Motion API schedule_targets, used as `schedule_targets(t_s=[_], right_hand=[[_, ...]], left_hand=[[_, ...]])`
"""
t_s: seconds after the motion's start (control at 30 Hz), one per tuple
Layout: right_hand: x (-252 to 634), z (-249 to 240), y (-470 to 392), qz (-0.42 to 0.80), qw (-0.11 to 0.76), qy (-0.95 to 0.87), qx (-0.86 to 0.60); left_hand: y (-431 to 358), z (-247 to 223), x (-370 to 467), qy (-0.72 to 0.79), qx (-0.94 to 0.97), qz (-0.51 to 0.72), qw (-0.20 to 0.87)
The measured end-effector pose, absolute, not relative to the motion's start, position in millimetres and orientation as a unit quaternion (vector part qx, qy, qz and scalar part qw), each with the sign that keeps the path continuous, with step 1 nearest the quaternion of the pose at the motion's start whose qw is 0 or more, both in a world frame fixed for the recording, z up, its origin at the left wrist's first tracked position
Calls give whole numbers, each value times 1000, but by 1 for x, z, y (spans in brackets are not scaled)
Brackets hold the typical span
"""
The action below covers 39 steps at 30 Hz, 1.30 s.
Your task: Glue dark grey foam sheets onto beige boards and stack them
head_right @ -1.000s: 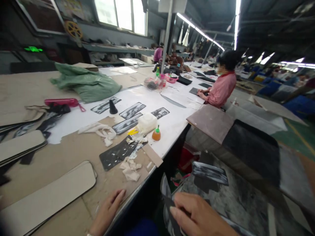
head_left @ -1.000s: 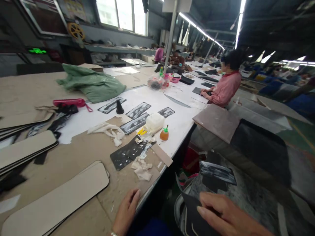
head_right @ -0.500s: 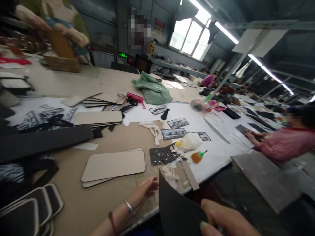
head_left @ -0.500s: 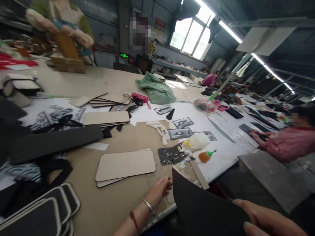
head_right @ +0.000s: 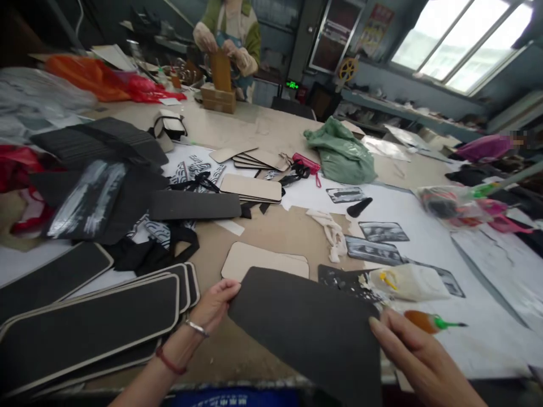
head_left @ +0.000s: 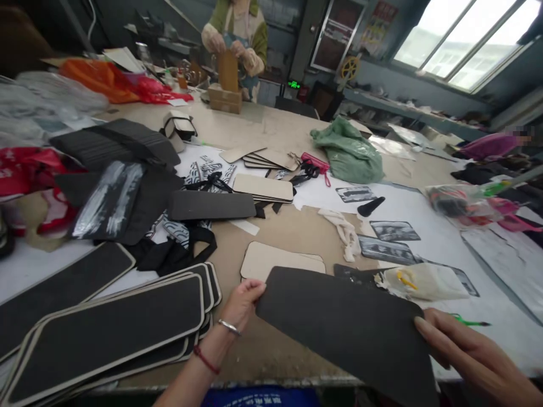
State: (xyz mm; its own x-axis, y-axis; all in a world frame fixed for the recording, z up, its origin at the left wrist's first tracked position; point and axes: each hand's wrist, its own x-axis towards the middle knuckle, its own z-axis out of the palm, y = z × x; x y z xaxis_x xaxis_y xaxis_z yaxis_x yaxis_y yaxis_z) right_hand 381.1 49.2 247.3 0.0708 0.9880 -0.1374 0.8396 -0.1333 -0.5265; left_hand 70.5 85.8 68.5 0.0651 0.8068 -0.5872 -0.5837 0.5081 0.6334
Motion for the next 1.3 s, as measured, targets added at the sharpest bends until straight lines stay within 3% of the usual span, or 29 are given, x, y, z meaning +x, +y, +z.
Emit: schedule_targets(t_s=[0.1,0.2,0.3,0.4,0.6,1.3], right_hand=[[374,198,90,311,114,-638,-695],[374,127,120,330,124,-627,-694],[373,67,142,279,113,-623,-722],[369,38,156,210,60,-629,-746],[366,24,167,190,-16,-629,-754],[368,12,168,184,-35,-636,-749]], left_hand=[[103,60,41,570,168,520,613],[128,50,32,645,241,509,517],[153,37,35,701,277,468,461],[170,24,40,742,290,428,427],[178,11,45,792,315,352,387],[177,17,51,821,325,317,347]])
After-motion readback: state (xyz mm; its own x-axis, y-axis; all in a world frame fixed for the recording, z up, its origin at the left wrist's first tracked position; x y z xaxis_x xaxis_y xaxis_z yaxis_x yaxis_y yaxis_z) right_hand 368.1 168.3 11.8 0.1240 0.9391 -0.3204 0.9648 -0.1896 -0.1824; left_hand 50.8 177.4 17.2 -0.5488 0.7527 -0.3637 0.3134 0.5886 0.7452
